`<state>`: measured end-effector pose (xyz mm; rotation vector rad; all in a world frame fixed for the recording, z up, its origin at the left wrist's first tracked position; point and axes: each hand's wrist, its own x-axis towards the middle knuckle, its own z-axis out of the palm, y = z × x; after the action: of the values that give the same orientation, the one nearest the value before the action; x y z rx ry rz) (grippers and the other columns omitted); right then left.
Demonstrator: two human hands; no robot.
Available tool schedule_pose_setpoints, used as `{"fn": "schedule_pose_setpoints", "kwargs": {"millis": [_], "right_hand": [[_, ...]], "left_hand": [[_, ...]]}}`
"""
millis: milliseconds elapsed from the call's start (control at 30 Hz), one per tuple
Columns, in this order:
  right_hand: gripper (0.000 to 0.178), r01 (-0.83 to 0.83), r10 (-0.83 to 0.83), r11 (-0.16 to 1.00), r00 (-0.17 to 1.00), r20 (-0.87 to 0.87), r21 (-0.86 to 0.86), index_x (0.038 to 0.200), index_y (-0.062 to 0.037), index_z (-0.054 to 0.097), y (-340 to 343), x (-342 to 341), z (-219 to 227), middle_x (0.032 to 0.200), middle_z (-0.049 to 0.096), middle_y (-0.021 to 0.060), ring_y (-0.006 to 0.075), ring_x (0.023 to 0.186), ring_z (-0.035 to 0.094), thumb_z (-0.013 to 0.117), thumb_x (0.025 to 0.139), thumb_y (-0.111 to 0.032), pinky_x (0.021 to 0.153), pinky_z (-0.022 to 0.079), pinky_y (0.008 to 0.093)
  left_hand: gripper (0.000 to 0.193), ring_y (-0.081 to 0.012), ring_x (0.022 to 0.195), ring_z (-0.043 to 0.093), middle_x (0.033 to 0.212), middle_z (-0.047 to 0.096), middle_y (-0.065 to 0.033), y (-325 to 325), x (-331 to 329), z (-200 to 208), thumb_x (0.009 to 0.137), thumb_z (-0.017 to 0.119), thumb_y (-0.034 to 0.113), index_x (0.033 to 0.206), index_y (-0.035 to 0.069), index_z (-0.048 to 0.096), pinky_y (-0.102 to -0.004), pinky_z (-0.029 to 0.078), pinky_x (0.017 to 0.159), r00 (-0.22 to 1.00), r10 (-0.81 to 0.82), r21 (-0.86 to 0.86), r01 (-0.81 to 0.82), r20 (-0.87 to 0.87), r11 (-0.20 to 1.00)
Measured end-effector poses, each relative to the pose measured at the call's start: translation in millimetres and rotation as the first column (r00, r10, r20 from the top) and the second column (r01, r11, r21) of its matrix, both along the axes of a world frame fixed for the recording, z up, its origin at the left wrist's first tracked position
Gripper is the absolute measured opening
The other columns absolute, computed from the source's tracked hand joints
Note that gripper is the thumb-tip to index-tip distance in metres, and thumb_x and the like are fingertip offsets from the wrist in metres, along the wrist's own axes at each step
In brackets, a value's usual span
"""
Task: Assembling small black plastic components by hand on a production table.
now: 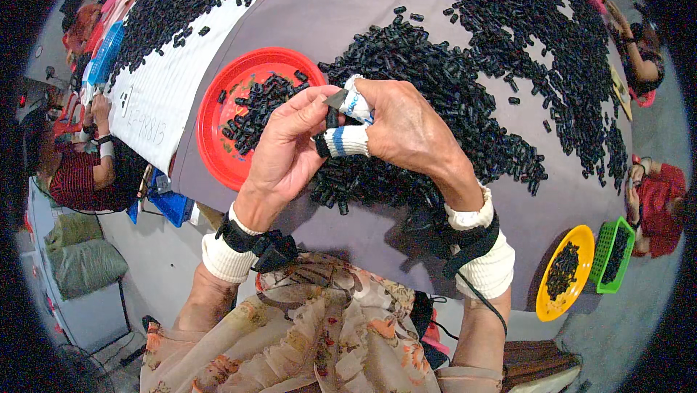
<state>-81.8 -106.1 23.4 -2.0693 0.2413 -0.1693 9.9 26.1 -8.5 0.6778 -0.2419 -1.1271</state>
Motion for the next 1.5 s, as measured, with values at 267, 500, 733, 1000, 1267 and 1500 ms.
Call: {"fn": "schedule_pose_setpoints", "kwargs": {"millis": [267, 500, 733, 1000, 1267, 1500], "right_hand": [[0.038, -0.024, 0.026, 0.998, 0.999, 0.039, -0.056, 0.076, 0.0009, 0.052, 1, 0, -2, 0.059, 0.050, 0.0120, 0.0239, 0.052, 0.046, 0.070, 0.066, -0.032, 0.053, 0.039, 0.0340], [0.034, -0.063, 0.065, 0.997, 0.996, 0.062, -0.037, 0.079, 0.0007, 0.054, 2, -3, -7, 0.059, 0.049, 0.0114, 0.0234, 0.051, 0.045, 0.066, 0.071, -0.030, 0.052, 0.039, 0.0335], [0.030, -0.049, 0.049, 0.999, 0.996, 0.073, 0.005, 0.080, 0.0007, 0.055, 4, -2, -8, 0.058, 0.049, 0.0098, 0.0163, 0.052, 0.043, 0.066, 0.073, -0.026, 0.053, 0.039, 0.0306], [0.033, 0.001, 0.007, 0.996, 0.996, -0.087, 0.089, 0.069, -0.0032, 0.046, 7, 5, -3, 0.057, 0.040, -0.0012, 0.0095, 0.054, 0.035, 0.070, 0.070, -0.026, 0.050, 0.033, 0.0262], [0.022, 0.146, -0.125, 0.977, 0.982, -0.139, 0.157, 0.071, -0.0065, 0.050, 14, 1, 4, 0.059, 0.041, -0.0068, 0.0032, 0.054, 0.039, 0.069, 0.070, -0.018, 0.048, 0.031, 0.0200], [0.022, 0.262, -0.256, 0.956, 0.965, -0.063, 0.133, 0.070, -0.0086, 0.049, 12, -5, 13, 0.056, 0.044, -0.0069, 0.0020, 0.046, 0.037, 0.069, 0.070, -0.018, 0.041, 0.026, 0.0190]], "left_hand": [[0.018, -0.0055, 0.073, 0.051, 0.086, 0.057, -0.0007, 1, 0, 0, 0.086, 0.055, 0.013, 0.100, 0.001, 0.058, -0.0197, 0.045, 0.063, 0.999, 0.017, 0.012, -0.018, 0.048, 1.000], [0.019, -0.0063, 0.073, 0.054, 0.086, 0.059, -0.0020, 2, -5, 3, 0.087, 0.054, 0.013, 0.100, 0.000, 0.057, -0.0206, 0.045, 0.061, 0.998, 0.028, 0.016, -0.029, 0.061, 0.999], [0.018, -0.0079, 0.075, 0.055, 0.087, 0.059, -0.0032, 1, -1, 1, 0.086, 0.054, 0.012, 0.099, 0.000, 0.057, -0.0210, 0.046, 0.064, 0.996, 0.035, 0.056, -0.040, 0.078, 0.998], [0.016, -0.0058, 0.068, 0.053, 0.082, 0.058, 0.0002, 33, 42, -16, 0.083, 0.059, 0.009, 0.097, 0.002, 0.060, -0.0202, 0.046, 0.062, 0.888, 0.175, 0.201, -0.280, 0.425, 0.939], [0.038, -0.0106, 0.090, 0.054, 0.097, 0.057, -0.0043, 76, 48, 11, 0.075, 0.067, 0.009, 0.111, 0.002, 0.054, -0.0258, 0.045, 0.080, 0.574, 0.131, 0.209, -0.489, 0.809, 0.847], [0.066, -0.0148, 0.095, 0.051, 0.105, 0.051, -0.0074, 57, 18, 96, 0.063, 0.076, 0.013, 0.120, 0.004, 0.045, -0.0272, 0.041, 0.077, 0.319, 0.550, -0.486, -0.262, 0.772, 0.834]]}}
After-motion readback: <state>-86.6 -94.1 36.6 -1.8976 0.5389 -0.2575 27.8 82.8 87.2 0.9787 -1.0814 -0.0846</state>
